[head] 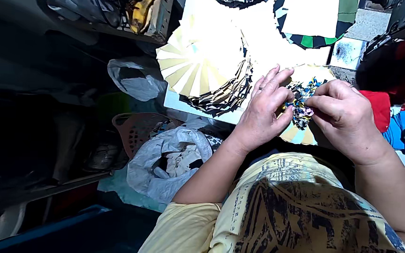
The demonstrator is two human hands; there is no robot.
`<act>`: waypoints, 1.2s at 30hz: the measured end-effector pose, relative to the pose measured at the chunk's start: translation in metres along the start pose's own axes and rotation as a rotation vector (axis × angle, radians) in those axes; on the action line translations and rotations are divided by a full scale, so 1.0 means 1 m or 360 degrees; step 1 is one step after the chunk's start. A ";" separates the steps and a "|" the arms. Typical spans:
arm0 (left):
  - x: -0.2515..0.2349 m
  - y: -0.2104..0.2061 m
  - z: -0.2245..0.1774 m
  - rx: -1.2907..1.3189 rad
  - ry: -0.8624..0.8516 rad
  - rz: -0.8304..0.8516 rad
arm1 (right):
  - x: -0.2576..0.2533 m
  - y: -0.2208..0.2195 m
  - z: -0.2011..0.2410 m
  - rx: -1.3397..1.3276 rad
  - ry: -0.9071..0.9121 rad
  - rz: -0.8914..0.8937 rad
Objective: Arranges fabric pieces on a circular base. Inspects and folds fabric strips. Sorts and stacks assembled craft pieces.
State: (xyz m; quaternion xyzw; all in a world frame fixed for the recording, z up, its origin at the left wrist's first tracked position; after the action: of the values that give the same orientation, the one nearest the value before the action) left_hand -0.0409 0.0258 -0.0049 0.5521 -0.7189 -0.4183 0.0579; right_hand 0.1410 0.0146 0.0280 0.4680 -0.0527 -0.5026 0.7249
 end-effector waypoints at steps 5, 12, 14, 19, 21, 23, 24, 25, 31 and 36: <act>0.001 -0.002 0.002 -0.0097 0.0090 -0.0086 | -0.008 -0.003 -0.007 0.0070 0.0010 -0.0055; 0.001 -0.003 0.001 -0.0153 0.0073 -0.0151 | -0.004 0.005 -0.005 0.0024 -0.0048 -0.0026; 0.002 -0.001 0.000 -0.0048 -0.0031 -0.0192 | 0.000 0.010 -0.004 0.0045 -0.0043 -0.0013; 0.003 -0.002 -0.003 -0.0118 -0.0120 -0.0008 | 0.009 0.009 -0.008 0.0067 -0.0078 0.0069; 0.003 -0.003 -0.003 -0.0198 -0.0059 -0.0019 | 0.012 0.012 -0.006 0.0048 -0.0077 0.0047; 0.003 -0.003 -0.003 -0.0233 0.0011 -0.0086 | 0.013 0.014 -0.004 0.0035 -0.0067 0.0002; 0.003 -0.003 -0.002 -0.0236 0.0022 -0.0116 | 0.014 0.014 -0.004 0.0037 -0.0053 -0.0010; 0.003 -0.003 -0.002 -0.0235 0.0021 -0.0132 | 0.016 0.013 -0.004 0.0051 -0.0042 -0.0004; 0.005 -0.003 -0.001 -0.0177 -0.0033 -0.0159 | 0.015 0.018 0.000 0.0160 -0.0073 0.0198; 0.003 -0.004 0.003 -0.0170 0.0014 -0.0177 | 0.007 0.010 0.008 0.0127 -0.0007 0.0150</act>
State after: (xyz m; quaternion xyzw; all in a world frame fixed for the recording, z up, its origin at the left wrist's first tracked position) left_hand -0.0404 0.0246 -0.0106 0.5891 -0.6636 -0.4562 0.0671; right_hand 0.1472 0.0054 0.0372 0.4924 -0.0963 -0.4663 0.7285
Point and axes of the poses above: each hand's wrist, its own x-axis away from the middle knuckle, its own y-axis out of the back of the hand, z = x × y, the point moved 4 cm from there along -x, towards the middle knuckle, and after that the axes turned 5 degrees about -x, right-handed, at the moved point
